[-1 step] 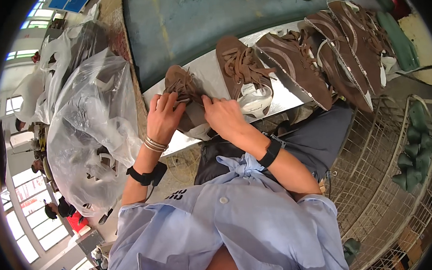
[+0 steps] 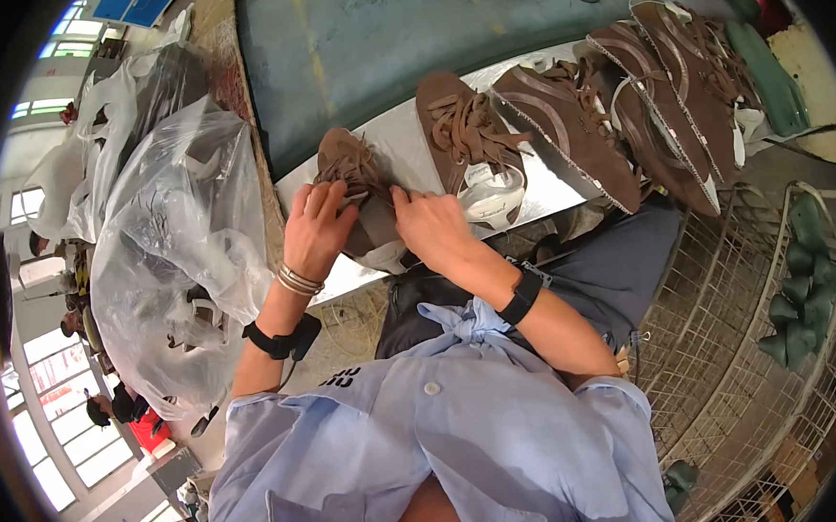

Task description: Insert shoe lasts into partially finished shoes and place them on a conveyor belt for heat treatment.

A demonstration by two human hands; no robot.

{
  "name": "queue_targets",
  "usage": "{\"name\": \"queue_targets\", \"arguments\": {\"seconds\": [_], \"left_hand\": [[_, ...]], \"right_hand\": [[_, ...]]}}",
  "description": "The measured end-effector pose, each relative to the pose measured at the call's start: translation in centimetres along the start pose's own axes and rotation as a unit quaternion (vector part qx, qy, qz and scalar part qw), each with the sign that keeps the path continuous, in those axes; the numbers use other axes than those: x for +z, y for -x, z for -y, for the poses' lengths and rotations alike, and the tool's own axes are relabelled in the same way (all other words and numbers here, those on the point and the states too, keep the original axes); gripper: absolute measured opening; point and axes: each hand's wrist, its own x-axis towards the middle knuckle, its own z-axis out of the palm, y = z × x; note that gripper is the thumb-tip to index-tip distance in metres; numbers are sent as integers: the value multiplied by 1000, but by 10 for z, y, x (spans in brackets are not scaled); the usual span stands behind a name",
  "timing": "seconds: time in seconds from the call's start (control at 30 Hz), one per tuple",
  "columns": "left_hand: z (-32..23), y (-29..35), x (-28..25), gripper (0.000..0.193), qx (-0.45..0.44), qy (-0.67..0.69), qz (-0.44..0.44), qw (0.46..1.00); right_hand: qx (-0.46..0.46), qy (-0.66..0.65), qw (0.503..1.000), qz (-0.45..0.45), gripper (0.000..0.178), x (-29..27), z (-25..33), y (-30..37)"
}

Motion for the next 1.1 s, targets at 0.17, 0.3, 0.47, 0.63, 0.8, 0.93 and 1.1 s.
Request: {"name": "queue_targets", "arguments": {"seconds": [0.17, 0.3, 0.47, 0.63, 0.8, 0.93, 1.1], "left_hand": [[2, -19, 0, 25, 94, 69, -53, 992], [11, -29, 20, 18, -29, 222, -31, 974], [50, -30, 44, 17, -245, 272, -52, 929], [94, 25, 67, 23, -389, 498, 111, 767], [67, 57, 52, 34, -466, 501, -71, 726], [3, 55, 29, 32, -472, 362, -133, 793], [-42, 40, 51, 42, -527, 407, -163, 728]], "right_hand": [[-12, -4, 1000, -23, 31, 14, -3, 2], [-12, 21, 999, -43, 27, 22, 0, 1], [37, -9, 999, 9, 28, 8, -1, 0], [70, -70, 995, 0, 31, 3, 3, -3], [82, -128, 987, -52, 29, 0, -4, -3], [112, -147, 983, -20, 24, 1, -5, -6], [119, -164, 979, -27, 26, 5, -3, -4]]}}
